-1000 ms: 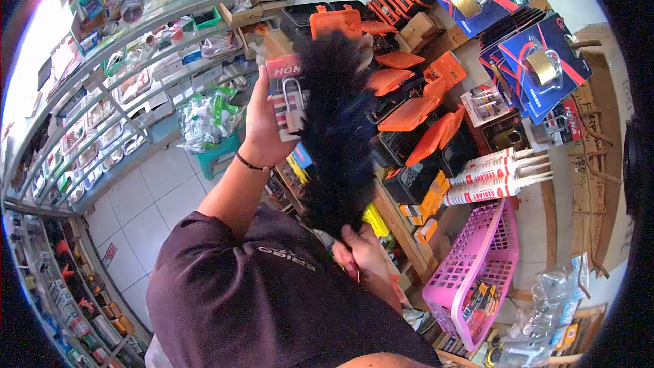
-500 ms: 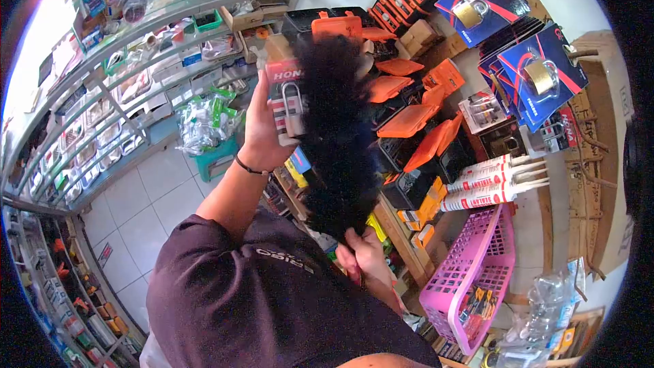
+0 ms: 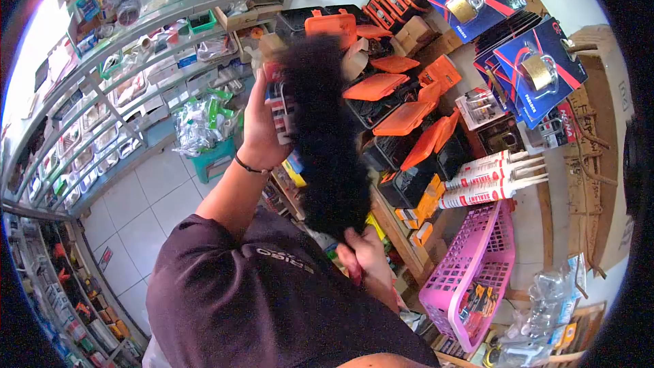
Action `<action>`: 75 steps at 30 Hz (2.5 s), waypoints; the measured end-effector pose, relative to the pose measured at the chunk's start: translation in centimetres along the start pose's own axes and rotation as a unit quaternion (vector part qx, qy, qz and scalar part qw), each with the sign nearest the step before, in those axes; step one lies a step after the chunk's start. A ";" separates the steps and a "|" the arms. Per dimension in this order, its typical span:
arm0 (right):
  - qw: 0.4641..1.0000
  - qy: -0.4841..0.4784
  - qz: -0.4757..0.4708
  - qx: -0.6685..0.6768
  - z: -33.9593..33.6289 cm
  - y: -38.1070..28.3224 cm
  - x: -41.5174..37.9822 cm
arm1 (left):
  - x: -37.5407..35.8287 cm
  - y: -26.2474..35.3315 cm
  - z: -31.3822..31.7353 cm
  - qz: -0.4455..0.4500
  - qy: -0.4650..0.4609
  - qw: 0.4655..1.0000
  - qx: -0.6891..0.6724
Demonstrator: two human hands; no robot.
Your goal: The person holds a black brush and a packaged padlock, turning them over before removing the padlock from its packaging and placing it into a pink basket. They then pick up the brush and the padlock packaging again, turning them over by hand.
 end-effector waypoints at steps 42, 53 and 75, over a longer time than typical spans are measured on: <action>0.990 -0.056 0.007 -0.127 -0.8 1.8 3.0 | 0.3 0.1 -3.1 -0.024 0.187 0.949 0.253; 0.999 0.003 0.017 -0.036 -0.5 1.4 2.8 | 0.9 0.2 -1.0 0.069 0.196 0.978 -0.004; 0.970 0.000 -0.043 -0.239 -0.1 2.2 2.0 | 0.4 -1.1 -1.3 -0.003 0.073 0.996 0.058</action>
Point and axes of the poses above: each hand's wrist, its own x-axis towards the middle knuckle, its own z-axis out of the palm, y = z × x, the point moved 3 cm from there along x, towards the middle knuckle, and after that the axes turned 15 degrees about z, right-handed, at the moved point
